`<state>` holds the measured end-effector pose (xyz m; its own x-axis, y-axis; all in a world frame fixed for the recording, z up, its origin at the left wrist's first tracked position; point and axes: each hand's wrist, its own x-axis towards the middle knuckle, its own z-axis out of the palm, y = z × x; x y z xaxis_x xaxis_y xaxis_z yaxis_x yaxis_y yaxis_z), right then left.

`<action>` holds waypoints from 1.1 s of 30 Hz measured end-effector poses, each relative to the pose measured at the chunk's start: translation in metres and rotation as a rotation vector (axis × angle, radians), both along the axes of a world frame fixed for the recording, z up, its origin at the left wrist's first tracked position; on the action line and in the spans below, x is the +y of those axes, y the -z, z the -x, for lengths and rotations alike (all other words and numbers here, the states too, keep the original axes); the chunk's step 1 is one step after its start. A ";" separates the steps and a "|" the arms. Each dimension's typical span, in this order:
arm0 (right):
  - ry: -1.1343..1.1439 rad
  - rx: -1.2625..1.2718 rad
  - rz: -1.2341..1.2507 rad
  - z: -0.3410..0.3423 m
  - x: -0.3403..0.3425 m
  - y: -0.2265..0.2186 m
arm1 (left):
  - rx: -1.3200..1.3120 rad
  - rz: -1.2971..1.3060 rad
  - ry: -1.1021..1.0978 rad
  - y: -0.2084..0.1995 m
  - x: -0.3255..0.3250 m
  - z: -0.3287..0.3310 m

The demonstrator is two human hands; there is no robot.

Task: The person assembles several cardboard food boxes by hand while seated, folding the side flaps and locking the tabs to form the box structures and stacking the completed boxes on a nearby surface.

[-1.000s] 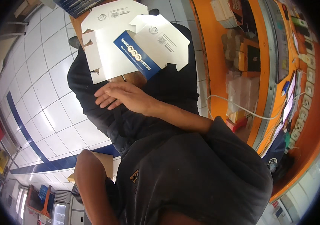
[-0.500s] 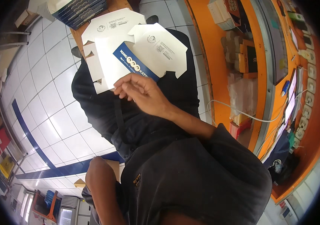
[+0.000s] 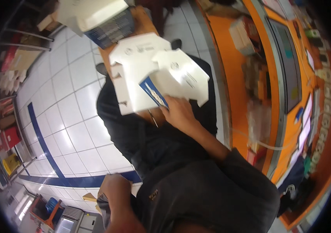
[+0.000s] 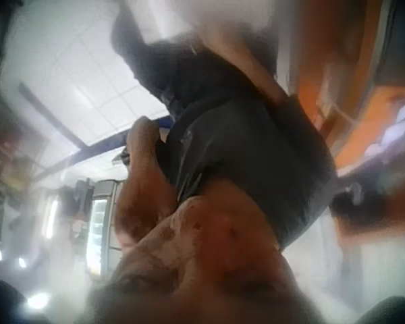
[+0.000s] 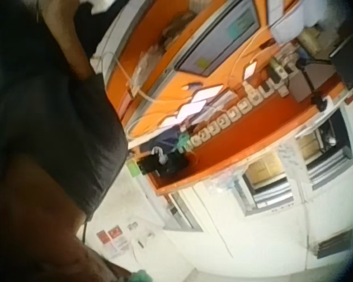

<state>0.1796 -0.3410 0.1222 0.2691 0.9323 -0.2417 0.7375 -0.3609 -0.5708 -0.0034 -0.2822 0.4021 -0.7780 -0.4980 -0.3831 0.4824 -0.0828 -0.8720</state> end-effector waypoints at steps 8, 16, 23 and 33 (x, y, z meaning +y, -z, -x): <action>-0.436 -0.199 -0.376 -0.025 0.075 -0.114 | -2.116 -1.611 1.251 0.105 0.124 -0.030; -0.073 -0.124 -1.183 -0.086 0.245 -0.123 | -1.940 -1.927 1.499 0.157 0.272 -0.037; -0.142 0.242 -0.944 -0.196 0.383 0.025 | -2.173 -1.891 1.135 0.192 0.326 -0.111; -0.090 0.557 -0.067 -0.176 0.385 -0.032 | -1.767 -1.715 1.426 0.216 0.338 -0.084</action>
<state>0.3557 0.0436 0.1540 0.0367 0.9637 -0.2643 0.3443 -0.2605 -0.9020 0.0804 0.0559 0.1861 0.7789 0.6182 0.1060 0.6034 -0.7846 0.1426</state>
